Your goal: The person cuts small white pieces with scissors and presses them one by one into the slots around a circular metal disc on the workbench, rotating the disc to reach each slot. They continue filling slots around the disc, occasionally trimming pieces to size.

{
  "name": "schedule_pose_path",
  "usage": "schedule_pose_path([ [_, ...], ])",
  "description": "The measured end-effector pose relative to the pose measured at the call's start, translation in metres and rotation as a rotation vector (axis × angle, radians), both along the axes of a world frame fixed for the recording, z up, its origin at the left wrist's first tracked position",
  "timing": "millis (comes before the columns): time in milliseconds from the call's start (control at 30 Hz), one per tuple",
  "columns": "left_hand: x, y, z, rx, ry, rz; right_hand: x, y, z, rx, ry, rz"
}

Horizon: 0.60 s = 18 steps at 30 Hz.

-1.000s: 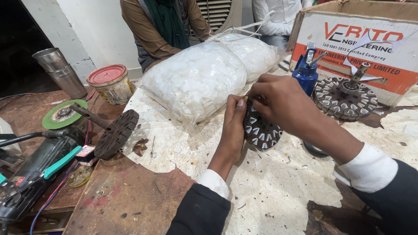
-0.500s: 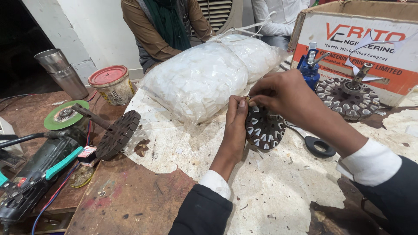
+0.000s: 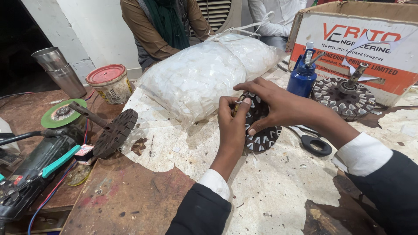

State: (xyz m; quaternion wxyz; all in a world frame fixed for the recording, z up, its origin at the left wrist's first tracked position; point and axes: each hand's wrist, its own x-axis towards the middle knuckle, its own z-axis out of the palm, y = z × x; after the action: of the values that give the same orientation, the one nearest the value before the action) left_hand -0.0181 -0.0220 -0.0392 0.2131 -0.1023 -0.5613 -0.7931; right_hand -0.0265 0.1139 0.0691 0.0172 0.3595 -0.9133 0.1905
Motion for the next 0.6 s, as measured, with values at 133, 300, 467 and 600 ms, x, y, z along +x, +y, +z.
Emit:
schedule_pose_path([
  [133, 0.001, 0.001, 0.004, 0.023, -0.013, -0.032, 0.000, 0.001, 0.001, -0.027, -0.036, 0.014],
  [300, 0.007, 0.002, 0.007, -0.142, 0.055, 0.030, -0.023, 0.027, -0.003, -0.064, -0.113, 0.128],
  [467, 0.007, -0.001, 0.008, -0.022, -0.004, -0.039, -0.049, 0.079, -0.007, 0.487, -0.281, -0.349],
  [600, 0.006, -0.001, 0.012, -0.118, -0.033, 0.049, -0.047, 0.098, -0.016, 0.627, -0.560, -0.574],
])
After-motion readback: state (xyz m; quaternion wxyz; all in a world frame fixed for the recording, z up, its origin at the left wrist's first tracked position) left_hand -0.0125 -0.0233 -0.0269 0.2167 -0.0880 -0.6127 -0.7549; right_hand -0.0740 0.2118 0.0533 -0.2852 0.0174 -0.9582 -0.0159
